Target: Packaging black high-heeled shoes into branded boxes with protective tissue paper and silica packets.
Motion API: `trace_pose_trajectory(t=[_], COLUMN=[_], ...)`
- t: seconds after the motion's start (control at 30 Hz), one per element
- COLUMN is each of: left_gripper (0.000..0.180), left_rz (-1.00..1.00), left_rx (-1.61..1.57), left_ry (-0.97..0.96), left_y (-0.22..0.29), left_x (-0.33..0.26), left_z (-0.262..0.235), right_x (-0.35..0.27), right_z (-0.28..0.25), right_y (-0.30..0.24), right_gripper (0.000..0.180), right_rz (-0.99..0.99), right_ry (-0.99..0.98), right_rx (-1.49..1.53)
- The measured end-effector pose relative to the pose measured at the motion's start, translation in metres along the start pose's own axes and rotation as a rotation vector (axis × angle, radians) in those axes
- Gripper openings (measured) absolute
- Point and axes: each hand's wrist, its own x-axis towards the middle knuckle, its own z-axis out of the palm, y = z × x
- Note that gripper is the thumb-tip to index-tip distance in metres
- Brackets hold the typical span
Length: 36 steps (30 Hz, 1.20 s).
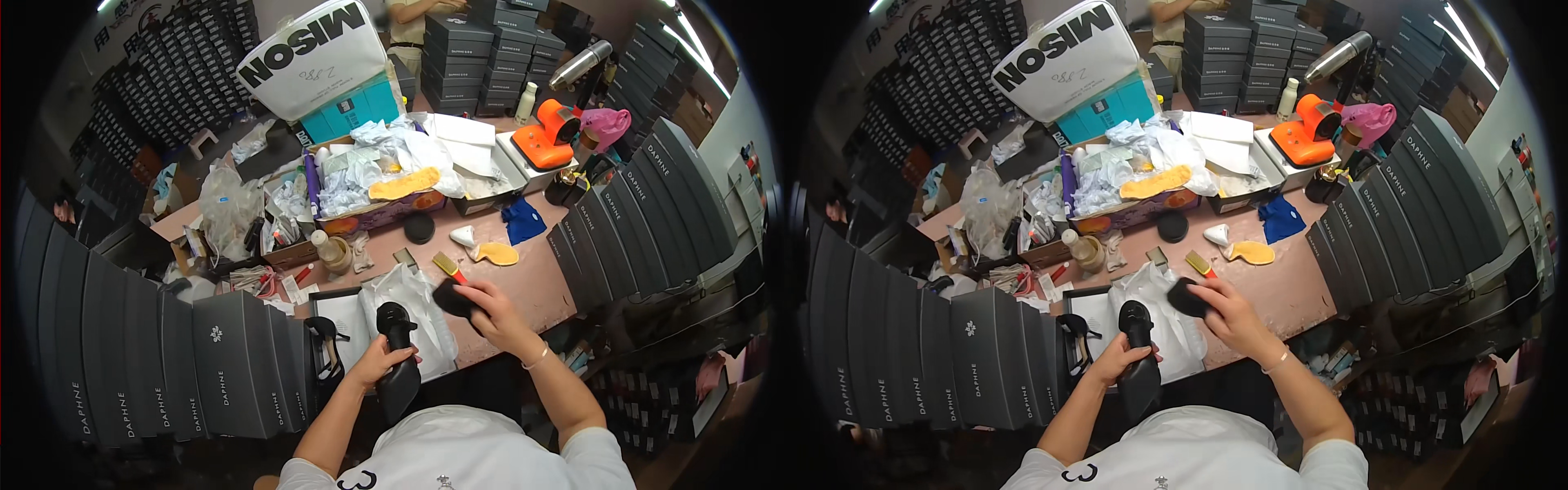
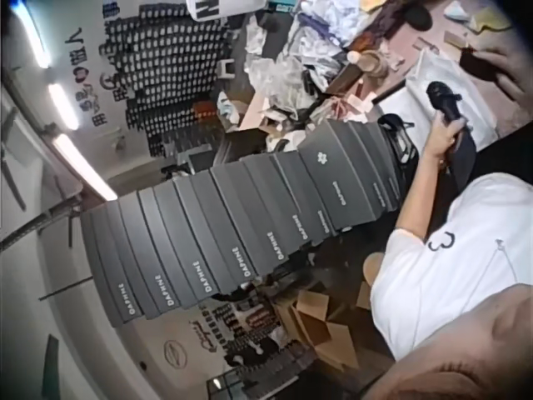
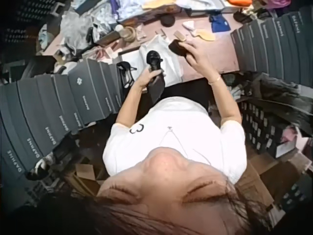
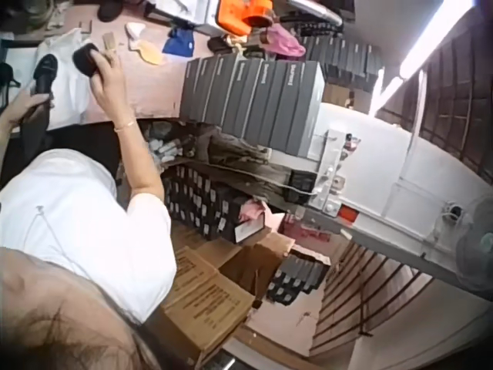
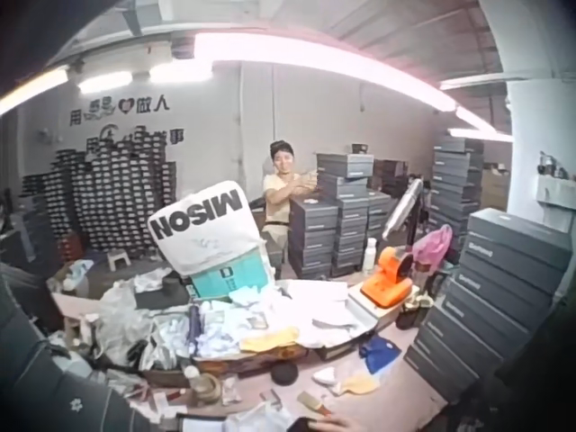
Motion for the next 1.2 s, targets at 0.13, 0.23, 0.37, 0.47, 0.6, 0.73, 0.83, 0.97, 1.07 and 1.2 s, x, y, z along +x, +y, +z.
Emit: trace_pose_trajectory(t=[0.13, 0.23, 0.37, 0.47, 0.6, 0.73, 0.83, 0.97, 1.07, 1.2], left_gripper=[0.03, 0.03, 0.028, 0.031, 0.031, 0.056, 0.06, 0.065, 0.068, 0.073], left_rz=[0.037, 0.202, 0.059, 0.06, 0.155, 0.057, 0.016, -0.003, -0.014, -0.025], left_rx=[0.016, -0.225, -0.125, -0.233, -0.351, -0.554, -0.581, -0.543, -0.465, -0.487], left_ry=[-0.132, -0.123, -0.034, -0.035, 0.073, -0.043, -0.033, -0.077, -0.221, -0.374], left_y=[0.005, 0.034, 0.025, 0.014, 0.032, 0.016, 0.007, 0.005, 0.011, 0.015], left_x=[-0.019, -0.025, 0.0, 0.016, 0.041, 0.074, 0.082, 0.077, 0.068, 0.046], left_z=[0.015, 0.019, 0.021, 0.037, 0.028, 0.021, 0.025, 0.019, 0.016, 0.012], right_x=[0.022, -0.058, -0.004, 0.009, -0.063, -0.033, -0.017, 0.037, 0.067, 0.09], right_z=[0.029, 0.023, 0.009, 0.039, 0.047, 0.009, 0.013, -0.003, -0.018, -0.019], right_y=[0.001, 0.077, 0.034, 0.01, 0.11, 0.217, 0.268, 0.198, 0.148, 0.109], right_gripper=[0.044, 0.046, 0.053, 0.051, 0.048, 0.043, 0.04, 0.041, 0.044, 0.044], right_rz=[-0.474, -0.289, -0.004, -0.111, 0.237, 0.324, 0.329, 0.376, 0.383, 0.354], right_ry=[-0.303, -0.616, 0.089, -0.049, -0.282, 0.2, 0.026, 0.06, -0.056, -0.215], right_rx=[-0.323, -0.466, -0.103, -0.013, -0.057, -0.237, -0.441, 0.091, 0.265, 0.318])
